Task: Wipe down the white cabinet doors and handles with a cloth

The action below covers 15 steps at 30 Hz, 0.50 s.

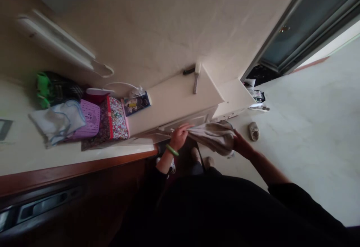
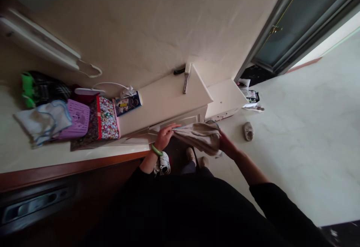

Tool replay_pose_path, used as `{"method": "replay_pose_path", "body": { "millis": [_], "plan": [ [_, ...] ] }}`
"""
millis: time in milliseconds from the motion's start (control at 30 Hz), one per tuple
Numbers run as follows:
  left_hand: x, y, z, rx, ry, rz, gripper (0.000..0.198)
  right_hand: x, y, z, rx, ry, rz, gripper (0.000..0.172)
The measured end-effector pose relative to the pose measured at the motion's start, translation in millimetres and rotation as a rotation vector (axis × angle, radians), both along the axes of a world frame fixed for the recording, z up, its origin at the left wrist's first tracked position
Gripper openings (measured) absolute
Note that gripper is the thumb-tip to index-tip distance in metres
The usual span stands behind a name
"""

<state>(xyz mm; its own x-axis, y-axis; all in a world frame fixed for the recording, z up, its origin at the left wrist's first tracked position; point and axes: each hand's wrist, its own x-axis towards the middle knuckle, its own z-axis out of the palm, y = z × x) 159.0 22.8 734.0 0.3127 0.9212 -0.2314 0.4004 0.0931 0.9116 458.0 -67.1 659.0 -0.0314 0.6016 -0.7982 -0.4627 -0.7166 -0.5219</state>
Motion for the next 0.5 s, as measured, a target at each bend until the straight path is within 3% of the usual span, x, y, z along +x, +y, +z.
{"method": "replay_pose_path", "body": {
  "millis": [67, 100, 167, 233, 300, 367, 400, 500],
  "plan": [
    [-20.5, -0.7, -11.5, -0.059, -0.088, 0.018, 0.046, 8.4, 0.3, 3.1, 0.042, -0.158, 0.011, 0.032],
    [-28.1, -2.4, -17.6, -0.06, -0.086, 0.024, 0.048, 10.1, 0.4, 6.1, 0.087, -0.211, 0.03, 0.035],
    [-37.3, -5.0, -29.1, -0.003, 0.013, -0.004, 0.05, 7.3, 1.6, 17.0, 0.22, -0.255, 0.12, 0.05],
    [-37.8, -5.1, -38.6, 0.052, 0.132, -0.125, 0.051, -4.1, 5.3, 35.3, 0.348, -0.232, 0.229, 0.066],
    [-28.2, -4.1, -46.4, 0.054, 0.138, -0.292, 0.081, -22.8, 12.6, 59.0, 0.404, -0.154, 0.288, 0.074],
    [-10.3, -4.3, -53.2, -0.008, 0.0, -0.384, 0.114, -43.8, 23.2, 83.0, 0.431, -0.024, 0.326, 0.076],
    [0.0, -5.3, -56.3, -0.079, -0.102, -0.368, 0.112, -52.9, 29.3, 93.0, 0.449, 0.061, 0.341, 0.076],
    [24.3, -10.4, -62.2, -0.308, -0.348, -0.09, 0.059, -65.1, 50.5, 106.5, 0.494, 0.248, 0.358, 0.076]
  ]
}}
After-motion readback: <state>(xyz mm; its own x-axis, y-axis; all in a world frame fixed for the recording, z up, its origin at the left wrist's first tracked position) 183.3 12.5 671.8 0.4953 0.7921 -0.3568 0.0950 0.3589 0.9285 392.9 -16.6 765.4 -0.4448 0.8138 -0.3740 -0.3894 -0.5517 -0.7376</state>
